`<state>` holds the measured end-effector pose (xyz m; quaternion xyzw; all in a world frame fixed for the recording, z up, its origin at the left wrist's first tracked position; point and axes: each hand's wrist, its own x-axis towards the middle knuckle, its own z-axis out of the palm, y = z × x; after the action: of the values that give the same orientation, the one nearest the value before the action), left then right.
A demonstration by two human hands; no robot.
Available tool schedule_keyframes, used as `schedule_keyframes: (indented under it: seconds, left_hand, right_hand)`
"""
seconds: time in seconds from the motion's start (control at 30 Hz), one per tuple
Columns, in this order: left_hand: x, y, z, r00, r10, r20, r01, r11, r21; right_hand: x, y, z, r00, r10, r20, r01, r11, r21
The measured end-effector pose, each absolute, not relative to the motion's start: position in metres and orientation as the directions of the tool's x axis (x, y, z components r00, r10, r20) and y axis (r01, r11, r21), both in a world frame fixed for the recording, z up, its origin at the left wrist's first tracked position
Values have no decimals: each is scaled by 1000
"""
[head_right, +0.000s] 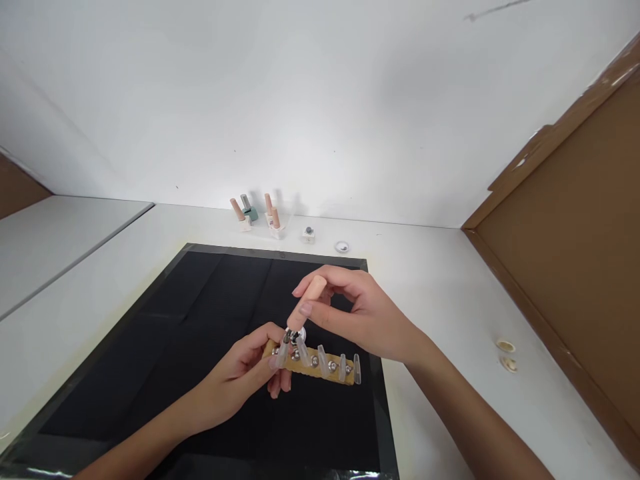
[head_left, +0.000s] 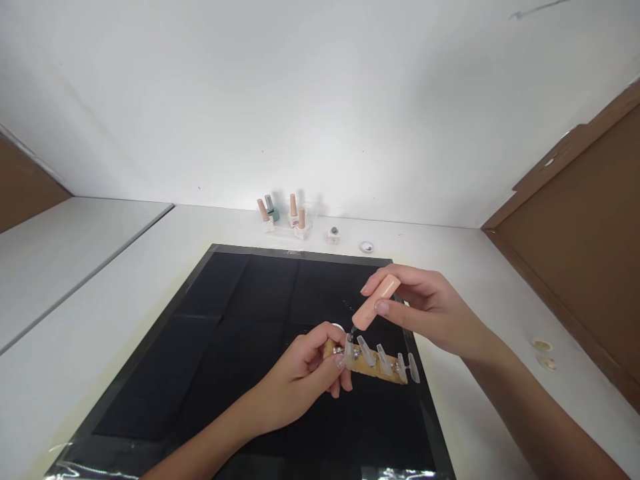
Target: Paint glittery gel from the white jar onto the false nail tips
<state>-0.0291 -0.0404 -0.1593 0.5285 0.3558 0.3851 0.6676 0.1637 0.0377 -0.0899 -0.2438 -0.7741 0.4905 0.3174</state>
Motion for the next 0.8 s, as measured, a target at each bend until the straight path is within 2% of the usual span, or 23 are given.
schedule_keyframes:
  seconds: [0.17,0.3,0.53,0.8]
  left_hand:
    - [-31,-40,-160,454,888,-71,-128,144,981]
    - [-31,-37,-158,451,889,-79,-104,140,985]
    - [-28,-38,-158,455,885,-97,-112,164,980]
    - [-29,-40,-162,461,883,-92,-119,165,979]
  right_hand:
    - [166,36,-90,-671,692,265,14,369,-929]
    - [164,34,-90,-721,644,255,-25,343,-939]
    - [162,35,-91,-723,660,205,33,330,-943]
    - [163,38,-92,-680,696,232,57,366,-929]
